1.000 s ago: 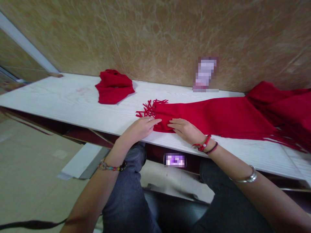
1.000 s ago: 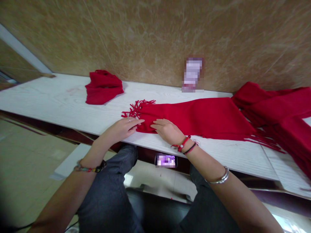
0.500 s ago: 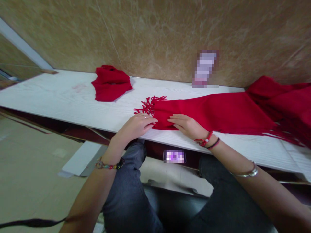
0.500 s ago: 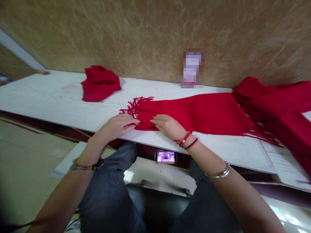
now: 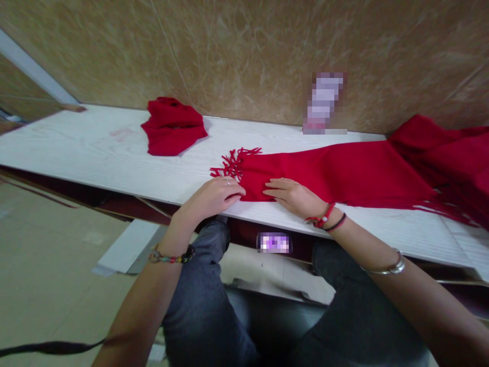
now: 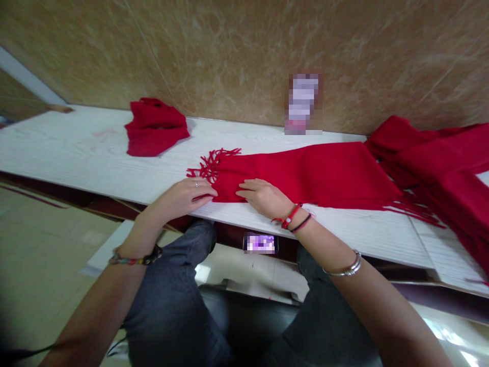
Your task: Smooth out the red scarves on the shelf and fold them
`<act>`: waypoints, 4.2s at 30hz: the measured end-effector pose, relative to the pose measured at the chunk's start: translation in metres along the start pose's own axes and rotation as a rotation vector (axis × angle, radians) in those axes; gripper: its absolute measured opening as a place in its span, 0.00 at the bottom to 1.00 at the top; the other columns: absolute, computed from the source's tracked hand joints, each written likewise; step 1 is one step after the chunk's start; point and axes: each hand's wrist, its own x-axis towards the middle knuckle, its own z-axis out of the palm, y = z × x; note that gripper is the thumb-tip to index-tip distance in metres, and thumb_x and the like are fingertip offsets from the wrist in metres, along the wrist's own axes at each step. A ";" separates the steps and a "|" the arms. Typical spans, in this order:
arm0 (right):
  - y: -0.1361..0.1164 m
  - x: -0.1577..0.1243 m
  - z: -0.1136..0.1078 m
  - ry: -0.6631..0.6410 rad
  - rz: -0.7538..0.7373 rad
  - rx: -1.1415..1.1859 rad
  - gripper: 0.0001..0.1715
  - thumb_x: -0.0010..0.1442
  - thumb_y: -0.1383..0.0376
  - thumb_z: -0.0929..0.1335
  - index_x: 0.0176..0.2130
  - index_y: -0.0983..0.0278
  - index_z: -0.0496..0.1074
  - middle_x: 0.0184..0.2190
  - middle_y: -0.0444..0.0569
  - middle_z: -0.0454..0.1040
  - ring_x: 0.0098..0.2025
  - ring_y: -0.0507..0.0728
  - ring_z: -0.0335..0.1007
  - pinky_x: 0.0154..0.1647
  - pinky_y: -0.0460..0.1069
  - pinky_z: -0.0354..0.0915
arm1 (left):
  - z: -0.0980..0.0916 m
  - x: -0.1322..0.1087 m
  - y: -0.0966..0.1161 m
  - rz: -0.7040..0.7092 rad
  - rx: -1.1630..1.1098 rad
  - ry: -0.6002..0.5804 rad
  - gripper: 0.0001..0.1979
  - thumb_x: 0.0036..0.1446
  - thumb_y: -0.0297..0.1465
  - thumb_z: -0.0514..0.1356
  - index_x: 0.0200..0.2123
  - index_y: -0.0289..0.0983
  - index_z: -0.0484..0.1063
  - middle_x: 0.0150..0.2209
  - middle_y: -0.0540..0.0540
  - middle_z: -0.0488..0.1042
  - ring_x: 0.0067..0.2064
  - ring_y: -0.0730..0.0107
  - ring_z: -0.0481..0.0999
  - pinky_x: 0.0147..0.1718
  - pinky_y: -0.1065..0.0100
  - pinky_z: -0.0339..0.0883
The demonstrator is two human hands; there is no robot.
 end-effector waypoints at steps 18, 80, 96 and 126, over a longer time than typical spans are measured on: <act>0.000 0.001 0.002 -0.011 0.007 -0.017 0.18 0.60 0.71 0.61 0.47 0.64 0.73 0.49 0.54 0.72 0.53 0.57 0.66 0.56 0.56 0.63 | -0.001 0.003 0.004 0.007 -0.076 0.056 0.14 0.59 0.32 0.51 0.32 0.36 0.76 0.41 0.44 0.73 0.42 0.67 0.71 0.45 0.63 0.64; 0.005 -0.003 -0.009 -0.102 0.006 0.048 0.26 0.55 0.80 0.58 0.47 0.64 0.73 0.51 0.53 0.71 0.56 0.56 0.63 0.57 0.57 0.59 | -0.003 0.002 0.007 0.035 -0.100 -0.034 0.12 0.56 0.26 0.51 0.36 0.36 0.75 0.35 0.46 0.74 0.39 0.69 0.71 0.42 0.67 0.65; 0.009 -0.018 -0.021 -0.184 0.008 -0.024 0.30 0.57 0.80 0.55 0.55 0.65 0.66 0.57 0.53 0.64 0.62 0.57 0.51 0.61 0.59 0.53 | -0.003 0.007 0.018 -0.029 -0.167 -0.117 0.13 0.60 0.30 0.47 0.29 0.35 0.69 0.53 0.40 0.69 0.55 0.63 0.67 0.52 0.61 0.62; -0.003 -0.038 -0.027 -0.117 0.417 -0.349 0.30 0.64 0.53 0.53 0.62 0.59 0.54 0.63 0.58 0.53 0.63 0.72 0.44 0.53 0.70 0.55 | 0.018 0.031 0.040 -0.190 -0.057 -0.282 0.23 0.66 0.39 0.41 0.62 0.46 0.51 0.66 0.46 0.44 0.66 0.56 0.40 0.61 0.52 0.40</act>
